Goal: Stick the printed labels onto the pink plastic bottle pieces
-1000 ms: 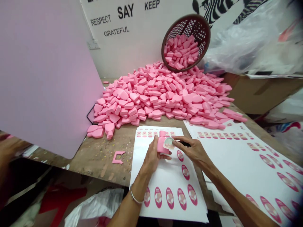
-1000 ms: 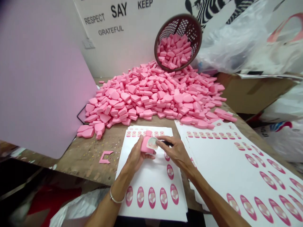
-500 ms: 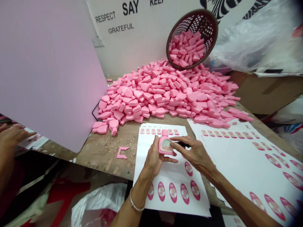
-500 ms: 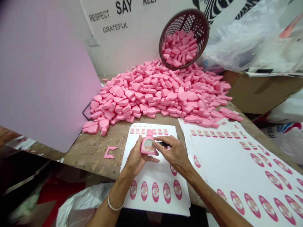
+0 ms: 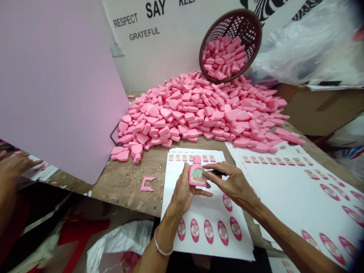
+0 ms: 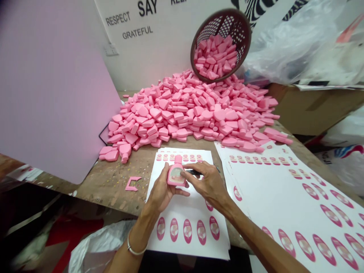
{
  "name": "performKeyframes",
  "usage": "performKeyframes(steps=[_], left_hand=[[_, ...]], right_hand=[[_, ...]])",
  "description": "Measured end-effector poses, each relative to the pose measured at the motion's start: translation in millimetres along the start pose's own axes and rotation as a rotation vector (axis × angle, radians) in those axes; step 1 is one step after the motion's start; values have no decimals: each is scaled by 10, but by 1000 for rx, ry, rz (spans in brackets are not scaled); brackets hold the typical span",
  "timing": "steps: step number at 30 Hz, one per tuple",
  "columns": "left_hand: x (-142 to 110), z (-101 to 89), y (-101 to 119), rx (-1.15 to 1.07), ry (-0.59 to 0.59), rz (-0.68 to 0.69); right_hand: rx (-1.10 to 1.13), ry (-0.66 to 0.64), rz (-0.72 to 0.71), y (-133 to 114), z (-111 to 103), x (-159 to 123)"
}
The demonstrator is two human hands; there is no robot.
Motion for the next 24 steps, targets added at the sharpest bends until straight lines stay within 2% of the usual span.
performKeyframes(steps=[8, 16, 24], left_hand=[[-34, -4, 3, -3, 0, -5], [-40, -4, 17, -39, -12, -13], [-64, 17, 41, -34, -17, 9]], right_hand=[[-9, -15, -1, -57, -35, 17], [138, -96, 123, -43, -15, 23], [30, -30, 51, -79, -32, 1]])
Point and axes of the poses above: each hand's wrist, its own x-axis towards the middle knuckle, its own z-axis out of the palm, y = z × x, the point moved 6 cm from there along x, towards the middle knuckle, and after that the axes turned 13 degrees about -x, right-handed, at the moved point
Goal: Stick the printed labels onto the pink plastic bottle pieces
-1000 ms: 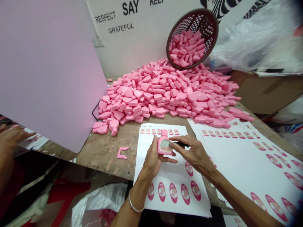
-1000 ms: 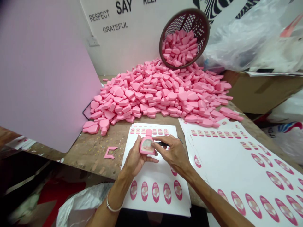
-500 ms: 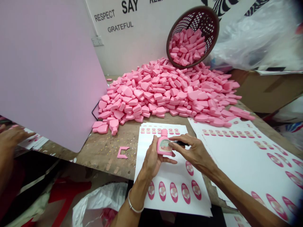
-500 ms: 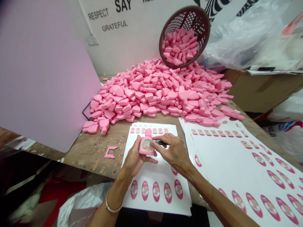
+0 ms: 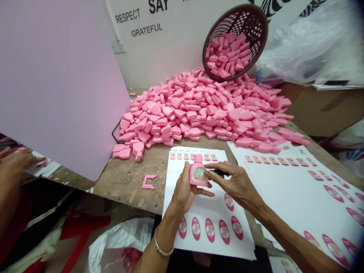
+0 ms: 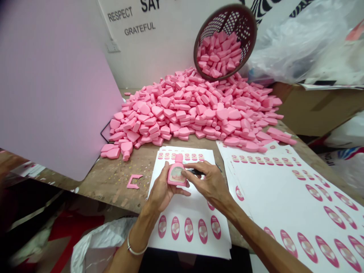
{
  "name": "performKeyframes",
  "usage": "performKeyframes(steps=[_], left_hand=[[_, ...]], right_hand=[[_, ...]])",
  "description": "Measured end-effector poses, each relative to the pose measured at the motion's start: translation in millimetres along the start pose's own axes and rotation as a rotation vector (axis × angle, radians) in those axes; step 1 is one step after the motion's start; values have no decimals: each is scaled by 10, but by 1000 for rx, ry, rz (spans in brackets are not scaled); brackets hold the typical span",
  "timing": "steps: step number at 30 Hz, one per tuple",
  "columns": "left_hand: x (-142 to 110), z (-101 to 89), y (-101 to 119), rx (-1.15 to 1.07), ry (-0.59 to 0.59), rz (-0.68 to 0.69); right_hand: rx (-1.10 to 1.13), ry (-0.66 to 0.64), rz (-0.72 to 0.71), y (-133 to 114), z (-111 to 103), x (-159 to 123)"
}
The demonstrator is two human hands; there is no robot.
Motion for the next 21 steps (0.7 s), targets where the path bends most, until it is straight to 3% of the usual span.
performKeyframes(steps=[9, 21], left_hand=[[-1, 6, 15, -16, -54, -37], [-44, 14, 32, -44, -83, -42]], right_hand=[[-91, 69, -85, -68, -2, -2], [-126, 76, -93, -100, -16, -18]])
Point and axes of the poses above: each hand's wrist, its own x-axis towards the middle knuckle, its own z-axis out of the palm, y = z × x, the point moved 6 cm from there along x, towards the middle knuckle, and after that the axes turned 13 degrees about -x, right-handed, at the moved point
